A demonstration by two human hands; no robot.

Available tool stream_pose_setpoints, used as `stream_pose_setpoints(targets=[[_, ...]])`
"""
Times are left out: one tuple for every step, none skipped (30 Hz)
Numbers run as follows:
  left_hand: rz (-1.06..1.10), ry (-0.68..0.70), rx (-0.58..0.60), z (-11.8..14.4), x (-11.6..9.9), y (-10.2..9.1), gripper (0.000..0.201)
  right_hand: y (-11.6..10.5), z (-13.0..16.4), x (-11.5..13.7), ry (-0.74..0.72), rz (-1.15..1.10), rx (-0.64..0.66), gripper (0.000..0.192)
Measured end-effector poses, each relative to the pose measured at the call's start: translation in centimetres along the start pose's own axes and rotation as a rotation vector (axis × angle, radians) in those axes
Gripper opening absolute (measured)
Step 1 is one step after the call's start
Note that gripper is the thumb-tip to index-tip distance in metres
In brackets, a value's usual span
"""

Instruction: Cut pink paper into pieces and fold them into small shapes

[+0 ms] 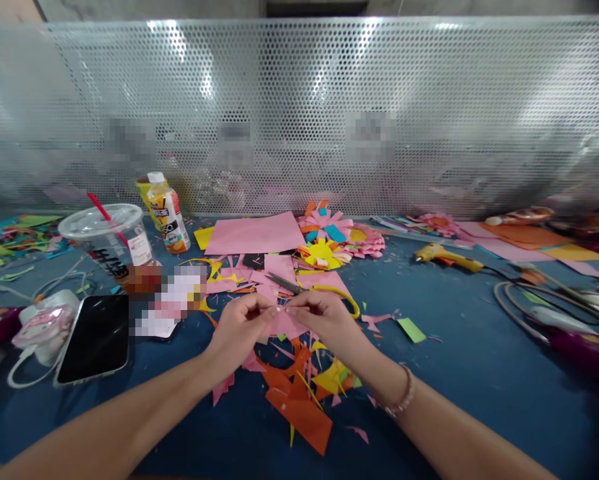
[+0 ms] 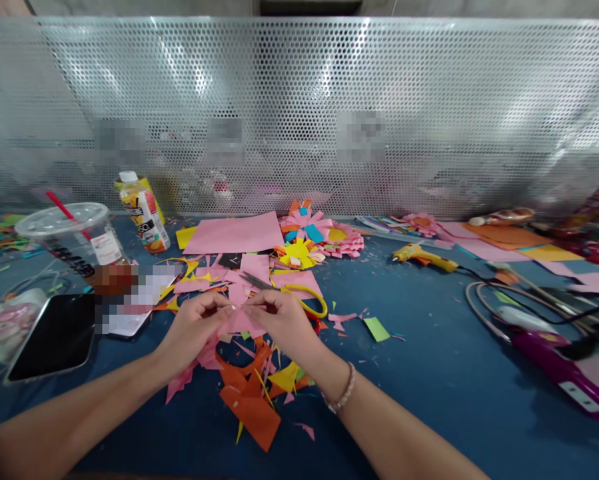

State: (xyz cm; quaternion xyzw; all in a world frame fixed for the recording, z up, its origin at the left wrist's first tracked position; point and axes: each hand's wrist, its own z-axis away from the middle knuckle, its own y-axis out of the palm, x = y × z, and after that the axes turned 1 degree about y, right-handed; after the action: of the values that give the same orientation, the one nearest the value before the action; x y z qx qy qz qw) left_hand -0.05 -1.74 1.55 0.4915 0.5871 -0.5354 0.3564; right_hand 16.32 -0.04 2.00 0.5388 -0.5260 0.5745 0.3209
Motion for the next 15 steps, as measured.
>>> stream_pose_setpoints(targets=[[0.027,-0.015,-0.01,-0.1,0.1,0.0,0.019,-0.1,-0.1,0.0,0.025,-0.016,-0.008,0.013],[0.054,-0.029,-0.02,-0.2,0.2,0.0,0.019,-0.3,-0.3,-0.1,0.051,-0.034,-0.02,0.013],[0.077,-0.042,-0.033,-0.3,0.4,0.0,0.019,-0.4,-0.4,-0.2,0.073,-0.053,-0.033,0.014],[0.097,-0.053,-0.045,-0.4,0.5,0.0,0.019,-0.5,-0.5,-0.3,0.092,-0.071,-0.044,0.014],[0.112,-0.06,-0.055,-0.5,0.7,0.1,0.018,-0.6,-0.6,-0.4,0.106,-0.088,-0.051,0.015],[0.125,-0.066,-0.063,-0.6,0.8,0.1,0.018,-0.6,-0.6,-0.5,0.115,-0.102,-0.056,0.015],[0.137,-0.07,-0.071,-0.7,0.9,0.1,0.018,-0.6,-0.7,-0.6,0.119,-0.112,-0.057,0.016],[0.149,-0.074,-0.074,-0.7,1.0,0.1,0.019,-0.6,-0.6,-0.6,0.119,-0.116,-0.058,0.017],[0.162,-0.078,-0.074,-0.7,1.1,0.1,0.02,-0.6,-0.6,-0.6,0.115,-0.116,-0.058,0.017],[0.174,-0.082,-0.073,-0.7,1.2,0.2,0.021,-0.5,-0.6,-0.5,0.109,-0.111,-0.058,0.017],[0.187,-0.084,-0.072,-0.8,1.2,0.2,0.022,-0.5,-0.5,-0.4,0.099,-0.101,-0.058,0.017],[0.198,-0.081,-0.072,-0.8,1.3,0.2,0.024,-0.5,-0.4,-0.3,0.087,-0.089,-0.057,0.017],[0.207,-0.076,-0.071,-0.7,1.3,0.2,0.025,-0.5,-0.4,-0.1,0.073,-0.075,-0.057,0.017],[0.213,-0.067,-0.073,-0.7,1.3,0.2,0.026,-0.6,-0.4,0.0,0.056,-0.061,-0.06,0.016],[0.216,-0.059,-0.077,-0.7,1.2,0.2,0.026,-0.6,-0.3,0.1,0.037,-0.046,-0.062,0.015]])
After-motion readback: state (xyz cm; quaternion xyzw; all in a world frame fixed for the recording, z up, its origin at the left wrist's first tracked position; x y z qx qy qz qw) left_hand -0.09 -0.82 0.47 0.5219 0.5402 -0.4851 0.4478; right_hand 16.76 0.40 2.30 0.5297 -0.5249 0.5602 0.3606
